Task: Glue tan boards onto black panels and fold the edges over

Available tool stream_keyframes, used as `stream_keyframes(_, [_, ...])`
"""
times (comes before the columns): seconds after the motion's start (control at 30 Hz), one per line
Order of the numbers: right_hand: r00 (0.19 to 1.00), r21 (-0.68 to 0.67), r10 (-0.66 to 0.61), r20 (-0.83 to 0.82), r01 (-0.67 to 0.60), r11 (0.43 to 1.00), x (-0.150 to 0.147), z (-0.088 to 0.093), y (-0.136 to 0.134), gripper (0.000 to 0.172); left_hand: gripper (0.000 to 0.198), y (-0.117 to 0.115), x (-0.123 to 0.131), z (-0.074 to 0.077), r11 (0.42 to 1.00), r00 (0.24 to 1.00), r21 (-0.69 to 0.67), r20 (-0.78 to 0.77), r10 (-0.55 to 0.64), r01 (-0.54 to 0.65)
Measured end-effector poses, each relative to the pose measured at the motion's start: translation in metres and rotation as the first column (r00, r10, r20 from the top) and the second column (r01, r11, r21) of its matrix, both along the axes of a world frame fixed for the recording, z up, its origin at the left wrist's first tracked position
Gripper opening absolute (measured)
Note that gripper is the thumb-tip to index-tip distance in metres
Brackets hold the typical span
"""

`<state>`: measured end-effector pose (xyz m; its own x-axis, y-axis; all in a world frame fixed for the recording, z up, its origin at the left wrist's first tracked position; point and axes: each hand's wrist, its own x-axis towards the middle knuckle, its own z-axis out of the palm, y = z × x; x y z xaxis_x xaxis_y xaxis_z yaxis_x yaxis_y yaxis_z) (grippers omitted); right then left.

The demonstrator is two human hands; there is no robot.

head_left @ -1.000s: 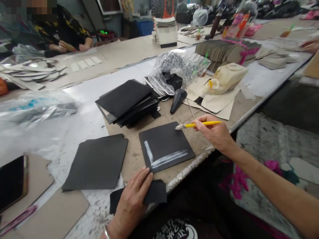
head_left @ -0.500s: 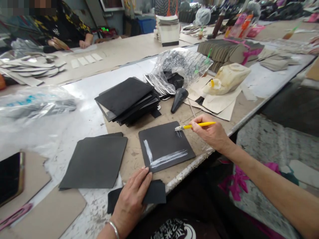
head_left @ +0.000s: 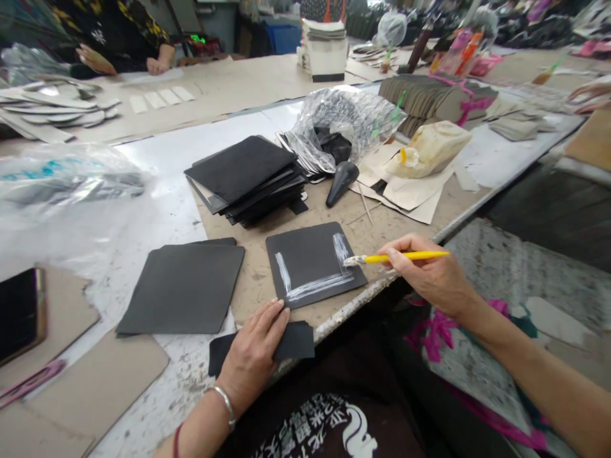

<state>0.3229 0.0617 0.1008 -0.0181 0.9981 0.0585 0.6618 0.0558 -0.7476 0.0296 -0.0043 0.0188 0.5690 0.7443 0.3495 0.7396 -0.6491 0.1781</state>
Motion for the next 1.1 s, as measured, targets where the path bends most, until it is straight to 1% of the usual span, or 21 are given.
stream_keyframes(0.07, [1.0,0.018,0.023,0.018,-0.023,1.0,-0.001,-0.002,-0.001,0.019,0.049,0.0,0.001,0.001,1.0,1.0,0.006,0.007,0.004,-0.004])
stream_keyframes(0.13, [0.998,0.0,0.054,0.043,-0.054,0.999,0.0,-0.002,-0.006,0.02,0.047,0.0,0.001,0.0,1.0,1.0,0.014,0.013,0.006,-0.006])
stream_keyframes(0.23, [0.998,-0.012,0.044,0.045,-0.043,0.999,0.002,0.001,-0.013,0.021,0.049,0.001,0.0,-0.001,1.0,1.0,0.019,0.017,0.002,-0.002])
stream_keyframes(0.33, [0.999,0.049,0.007,0.048,-0.009,0.999,0.002,0.0,-0.015,0.02,0.051,0.0,-0.001,-0.003,1.0,1.0,0.014,0.016,0.007,-0.007])
stream_keyframes(0.4, [0.998,0.076,0.021,0.067,-0.026,0.997,0.001,-0.002,-0.016,0.019,0.052,0.0,-0.001,-0.003,1.0,1.0,0.014,0.016,0.01,-0.011])
stream_keyframes(0.47, [0.995,0.056,0.055,0.078,-0.06,0.997,0.0,-0.003,-0.019,0.017,0.051,0.0,-0.001,-0.002,1.0,1.0,0.014,0.016,0.01,-0.01])
stream_keyframes(0.53, [0.996,0.024,0.061,0.07,-0.063,0.998,0.0,-0.001,-0.023,0.018,0.049,0.0,-0.001,-0.001,1.0,1.0,0.017,0.019,0.004,-0.004])
stream_keyframes(0.6, [0.998,0.027,0.023,0.056,-0.024,0.999,0.002,0.003,-0.026,0.019,0.048,0.0,0.0,-0.001,1.0,1.0,0.02,0.024,0.0,0.0])
stream_keyframes(0.7, [0.998,0.092,-0.054,0.045,0.05,0.995,0.004,0.009,-0.025,0.02,0.049,0.0,0.0,-0.001,1.0,0.999,0.022,0.036,0.004,-0.005])
stream_keyframes(0.77, [0.996,0.117,-0.075,0.046,0.069,0.991,0.002,0.011,-0.024,0.02,0.05,0.0,0.0,-0.002,1.0,0.999,0.015,0.037,0.009,-0.01])
stream_keyframes(0.9, [1.0,0.108,-0.019,0.025,0.016,0.994,-0.017,0.007,-0.028,0.016,0.048,-0.001,0.0,-0.003,1.0,0.999,0.002,0.041,0.014,-0.014])
stream_keyframes(1.0, [0.997,0.125,0.061,-0.037,-0.056,0.991,-0.044,-0.001,-0.031,0.013,0.052,-0.001,0.0,-0.003,1.0,0.999,-0.019,0.036,0.021,-0.021])
stream_keyframes(1.1, [0.981,0.145,0.168,-0.094,-0.153,0.977,-0.072,-0.01,-0.032,0.01,0.055,-0.001,0.0,-0.001,0.998,0.999,-0.047,0.033,0.032,-0.031])
